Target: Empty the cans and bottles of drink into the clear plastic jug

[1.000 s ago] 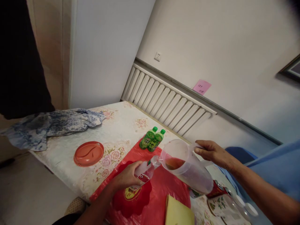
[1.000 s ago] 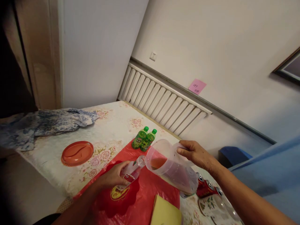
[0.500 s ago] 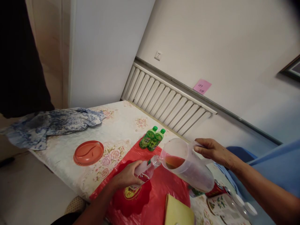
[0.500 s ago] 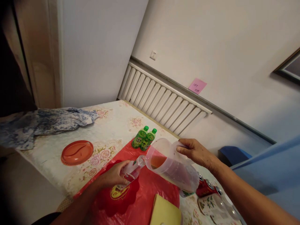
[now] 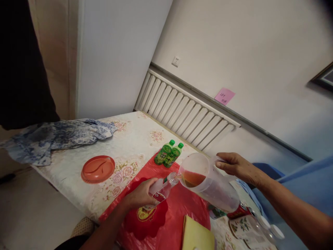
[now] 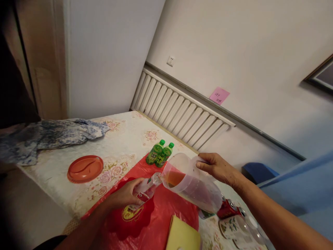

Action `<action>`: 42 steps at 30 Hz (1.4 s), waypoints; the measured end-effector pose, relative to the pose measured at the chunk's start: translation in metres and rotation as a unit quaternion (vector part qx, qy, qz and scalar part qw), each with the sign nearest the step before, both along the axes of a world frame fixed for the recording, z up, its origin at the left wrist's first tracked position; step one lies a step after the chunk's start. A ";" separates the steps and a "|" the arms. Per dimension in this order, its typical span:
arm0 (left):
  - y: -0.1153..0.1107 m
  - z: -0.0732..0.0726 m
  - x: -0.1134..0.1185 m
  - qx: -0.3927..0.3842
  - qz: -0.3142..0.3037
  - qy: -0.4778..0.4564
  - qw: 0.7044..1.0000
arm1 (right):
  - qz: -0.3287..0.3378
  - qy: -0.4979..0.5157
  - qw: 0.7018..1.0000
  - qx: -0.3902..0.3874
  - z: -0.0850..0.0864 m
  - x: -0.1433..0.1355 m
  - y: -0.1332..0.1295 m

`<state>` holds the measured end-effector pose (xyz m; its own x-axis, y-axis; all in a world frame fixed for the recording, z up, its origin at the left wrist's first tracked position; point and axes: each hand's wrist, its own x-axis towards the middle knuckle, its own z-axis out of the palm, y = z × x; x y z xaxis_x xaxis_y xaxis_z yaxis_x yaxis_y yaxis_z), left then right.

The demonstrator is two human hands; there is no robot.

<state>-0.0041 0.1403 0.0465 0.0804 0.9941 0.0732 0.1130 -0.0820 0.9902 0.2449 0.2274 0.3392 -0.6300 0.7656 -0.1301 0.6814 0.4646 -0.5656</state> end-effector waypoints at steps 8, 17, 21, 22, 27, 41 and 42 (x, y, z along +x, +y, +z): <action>0.003 -0.010 0.001 0.007 0.007 0.009 1.000 | 0.022 -0.025 0.999 0.010 0.003 0.002 0.004; 0.002 -0.007 0.000 0.005 0.010 0.012 1.000 | 0.028 -0.025 0.999 0.003 0.003 0.009 0.010; 0.002 -0.006 0.000 0.001 0.016 0.014 1.000 | 0.026 -0.027 0.999 0.011 0.003 0.009 0.010; 0.002 -0.006 0.000 0.000 0.016 0.014 1.000 | 0.026 -0.028 0.999 0.014 0.004 0.009 0.010; 0.002 -0.006 0.000 -0.002 0.019 0.019 1.000 | 0.025 -0.038 0.999 0.022 0.007 0.008 0.009; -0.001 -0.002 -0.002 -0.006 0.017 0.031 0.999 | 0.027 -0.038 0.999 0.021 0.013 0.003 0.005; 0.000 -0.002 -0.001 -0.003 0.014 0.026 1.000 | 0.027 -0.038 0.999 0.020 0.013 0.003 0.004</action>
<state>-0.0056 0.1401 0.0443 0.0552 0.9964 0.0645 0.1666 -0.0729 0.9833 0.2476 0.2316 0.3519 -0.6601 0.7362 -0.1494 0.6952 0.5235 -0.4925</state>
